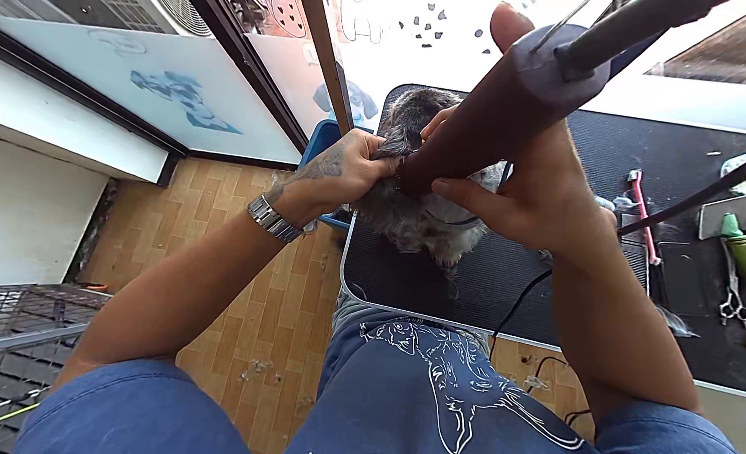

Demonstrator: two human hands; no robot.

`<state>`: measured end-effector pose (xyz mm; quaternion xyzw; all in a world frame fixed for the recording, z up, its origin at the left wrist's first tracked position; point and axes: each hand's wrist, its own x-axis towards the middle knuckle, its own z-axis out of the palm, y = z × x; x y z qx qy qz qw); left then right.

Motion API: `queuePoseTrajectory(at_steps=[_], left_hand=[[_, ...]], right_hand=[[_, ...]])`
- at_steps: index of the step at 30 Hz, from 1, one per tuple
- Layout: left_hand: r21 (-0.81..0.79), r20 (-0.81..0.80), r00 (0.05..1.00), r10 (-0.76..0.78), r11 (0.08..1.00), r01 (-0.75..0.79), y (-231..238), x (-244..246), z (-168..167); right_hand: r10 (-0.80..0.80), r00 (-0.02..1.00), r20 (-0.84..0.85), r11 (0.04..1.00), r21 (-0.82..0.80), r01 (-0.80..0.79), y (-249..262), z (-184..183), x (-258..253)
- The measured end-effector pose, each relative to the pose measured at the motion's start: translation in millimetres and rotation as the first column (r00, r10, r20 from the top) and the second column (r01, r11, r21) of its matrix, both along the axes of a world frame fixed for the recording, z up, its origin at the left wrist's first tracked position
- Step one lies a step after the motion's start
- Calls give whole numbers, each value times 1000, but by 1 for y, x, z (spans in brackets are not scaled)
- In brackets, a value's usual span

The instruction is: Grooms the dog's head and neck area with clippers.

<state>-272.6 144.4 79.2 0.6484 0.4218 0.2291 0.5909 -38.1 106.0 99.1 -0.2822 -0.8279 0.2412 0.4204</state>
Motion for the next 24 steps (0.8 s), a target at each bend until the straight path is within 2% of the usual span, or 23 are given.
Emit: queuePoseTrajectory(at_steps=[4,9,13,16,20,24], left_hand=[[2,1,1000,-21,1000,21,3,-2,3],[83,-23,999,-47,995,49,7,-2,3],[48,-6,999,-38,998,39,4,-2,-2],[51,-27,999,-42,998,43,5,-3,0],[46,-14,998,-68,997,69,6,-6,2],[93,-6,999,-47,995,47,3,-4,3]], right_hand=[[11,996,-93,999,39,-8,5,6,1],[-57,998,38,998,30,56,7,2,-6],[-94,991,100,995,-32,97,6,1,-9],[-18,999,32,998,-61,20,7,7,-4],[23,997,-80,1000,9,-22,7,9,-1],[-63,996,61,997,38,60,3,1,-7]])
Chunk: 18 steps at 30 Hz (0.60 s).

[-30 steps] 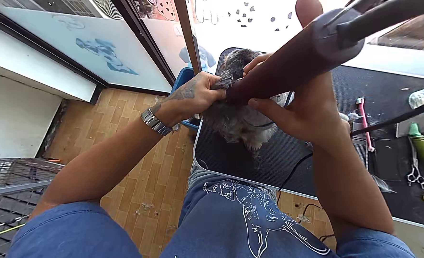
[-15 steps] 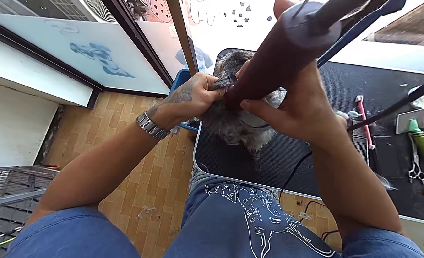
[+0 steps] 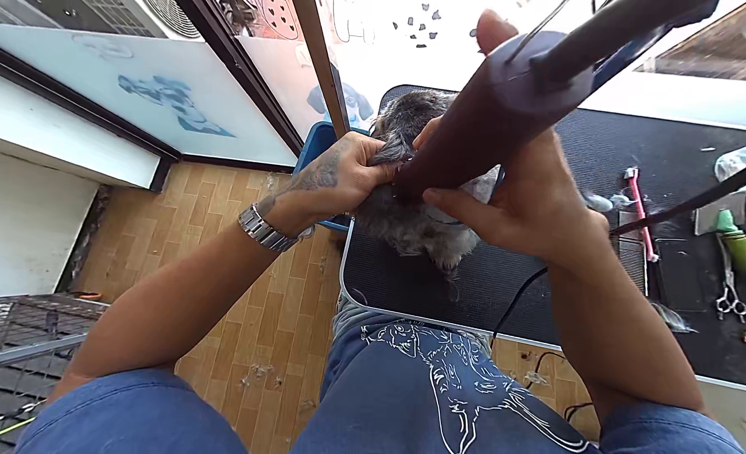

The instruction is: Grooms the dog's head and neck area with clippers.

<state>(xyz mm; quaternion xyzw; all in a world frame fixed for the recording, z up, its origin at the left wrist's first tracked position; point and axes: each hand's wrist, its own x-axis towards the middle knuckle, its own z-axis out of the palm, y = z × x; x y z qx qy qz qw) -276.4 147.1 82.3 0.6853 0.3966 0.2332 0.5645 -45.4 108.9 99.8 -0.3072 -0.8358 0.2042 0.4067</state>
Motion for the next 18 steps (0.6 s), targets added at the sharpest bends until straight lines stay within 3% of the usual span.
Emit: queuePoseTrajectory(at_steps=[6,11,18], left_hand=[[6,11,999,42,999,-42,-6,0,-12],[-3,-9,999,35,999,-35,-7,-2,-4],[-3,1,997,83,997,-83,-9,1,-2]], right_hand=[[-15,1000,15,998,-61,16,-5,-3,1],[66,988,-142,998,-16,-69,-2,6,11],[48,998,-35,998,-30,-49,-3,-1,3]])
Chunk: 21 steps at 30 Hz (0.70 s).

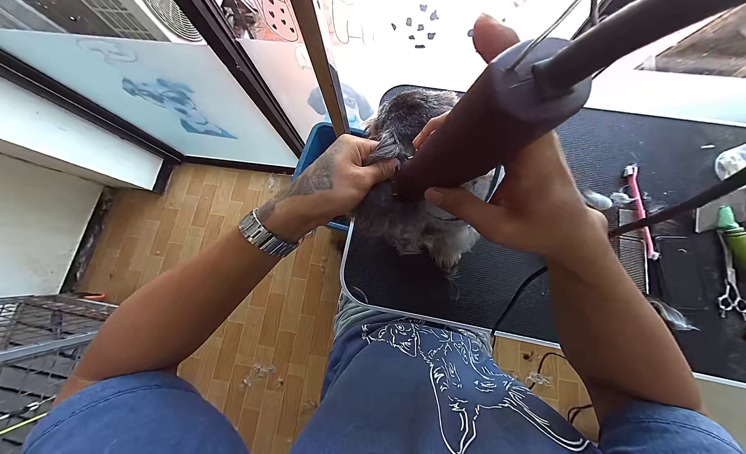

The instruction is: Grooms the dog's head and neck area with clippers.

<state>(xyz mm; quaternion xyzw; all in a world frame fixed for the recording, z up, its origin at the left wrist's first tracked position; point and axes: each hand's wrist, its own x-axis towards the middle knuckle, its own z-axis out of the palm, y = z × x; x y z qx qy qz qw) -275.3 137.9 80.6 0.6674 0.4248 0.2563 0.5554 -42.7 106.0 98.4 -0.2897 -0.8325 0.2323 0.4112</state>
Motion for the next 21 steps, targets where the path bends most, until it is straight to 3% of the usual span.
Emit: queuePoseTrajectory(at_steps=[8,14,21], left_hand=[[-25,23,999,25,999,-24,-6,2,-7],[-32,27,1000,-16,999,16,-6,-1,0],[-85,47,998,52,995,-47,-8,3,2]], right_hand=[[-29,999,38,998,-50,31,-7,-1,2],[26,985,-171,999,29,-22,-7,7,11],[-12,1000,-19,1000,-14,12,-6,-5,3]])
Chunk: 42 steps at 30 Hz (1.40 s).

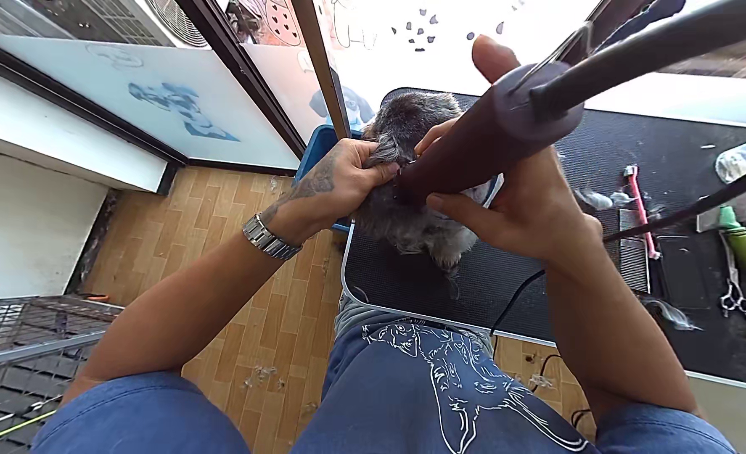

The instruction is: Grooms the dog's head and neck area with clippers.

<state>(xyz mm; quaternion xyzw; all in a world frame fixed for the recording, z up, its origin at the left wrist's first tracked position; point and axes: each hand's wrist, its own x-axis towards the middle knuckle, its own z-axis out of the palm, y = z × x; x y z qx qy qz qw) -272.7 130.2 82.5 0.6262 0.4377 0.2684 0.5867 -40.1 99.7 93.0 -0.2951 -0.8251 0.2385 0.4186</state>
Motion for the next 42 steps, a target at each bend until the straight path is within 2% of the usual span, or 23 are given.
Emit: queuePoseTrajectory(at_steps=[6,9,13,16,22,26,29,32,35,40,42], left_hand=[[-72,38,998,45,997,-42,-5,2,-10],[-52,35,999,34,998,-32,-6,1,-7],[-22,21,1000,16,1000,-16,-5,-1,-3],[-11,11,1000,21,1000,-21,-4,-1,-1],[-38,22,992,126,991,-125,-9,2,-10],[-40,48,991,124,992,-122,-7,1,-15],[-26,57,994,96,995,-95,-6,-1,-13],[-16,38,996,86,996,-86,-5,-2,-10],[-17,28,996,80,997,-79,-5,-3,-10],[-97,63,976,209,974,-203,-12,6,-5],[-103,63,976,209,974,-202,-11,8,-6]], right_hand=[[19,999,40,998,-59,-17,-2,-1,3],[98,994,-42,991,-85,-102,-1,5,11],[82,989,-122,996,-14,-85,1,11,16],[97,993,-72,995,-26,-99,5,7,11],[55,998,13,998,-33,-55,3,-1,5],[61,997,53,998,-27,-60,-1,1,5],[83,996,-23,995,-45,-84,-1,9,12],[57,988,-145,998,2,-58,3,16,17],[55,991,-125,998,16,-54,6,18,15],[167,983,-73,986,-7,-167,3,7,1],[185,980,-73,981,-50,-189,-5,2,-3]])
